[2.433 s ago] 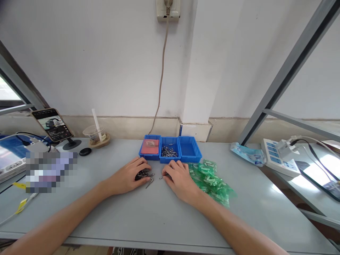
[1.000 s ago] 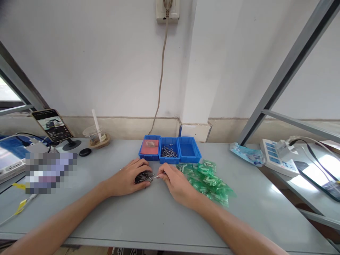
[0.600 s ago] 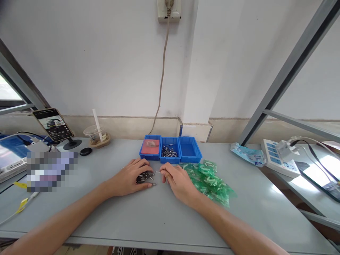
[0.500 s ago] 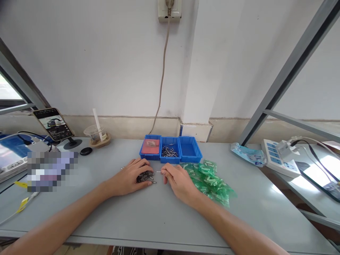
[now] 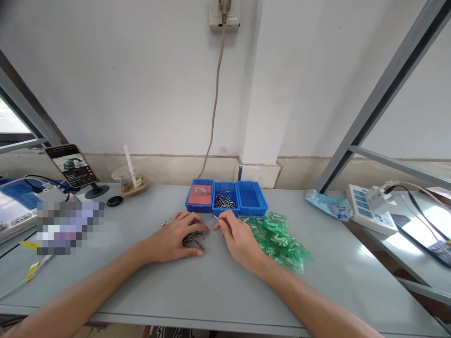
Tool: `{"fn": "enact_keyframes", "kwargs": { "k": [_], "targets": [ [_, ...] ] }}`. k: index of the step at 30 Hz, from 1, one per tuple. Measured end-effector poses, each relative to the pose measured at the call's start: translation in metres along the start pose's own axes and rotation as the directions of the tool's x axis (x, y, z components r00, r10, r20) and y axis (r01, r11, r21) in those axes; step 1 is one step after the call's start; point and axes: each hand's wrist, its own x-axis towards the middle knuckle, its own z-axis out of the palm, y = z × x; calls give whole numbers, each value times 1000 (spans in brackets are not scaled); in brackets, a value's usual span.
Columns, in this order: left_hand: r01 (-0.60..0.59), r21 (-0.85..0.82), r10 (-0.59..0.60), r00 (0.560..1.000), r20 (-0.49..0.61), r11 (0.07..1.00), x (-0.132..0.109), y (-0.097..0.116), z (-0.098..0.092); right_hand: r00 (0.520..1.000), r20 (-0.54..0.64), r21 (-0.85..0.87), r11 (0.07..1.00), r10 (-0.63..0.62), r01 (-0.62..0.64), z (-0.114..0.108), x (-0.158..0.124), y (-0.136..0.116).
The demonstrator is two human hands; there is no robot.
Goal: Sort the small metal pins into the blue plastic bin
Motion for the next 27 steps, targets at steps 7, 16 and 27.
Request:
{"fn": "enact_keyframes", "kwargs": {
  "k": [7,16,27],
  "targets": [
    [-7,-6,6,1000,-6,1000,0,3,-1,989,-81,-77,990,-127,120,-1,4,3],
    [-10,6,10,1000,-28,1000,1,0,3,997,-40,-74,995,-73,70,-1,3,7],
    [-4,6,5,999,-53,1000,1,-3,5,993,-105,-39,998,-45,41,0,3,6]
  ]
}}
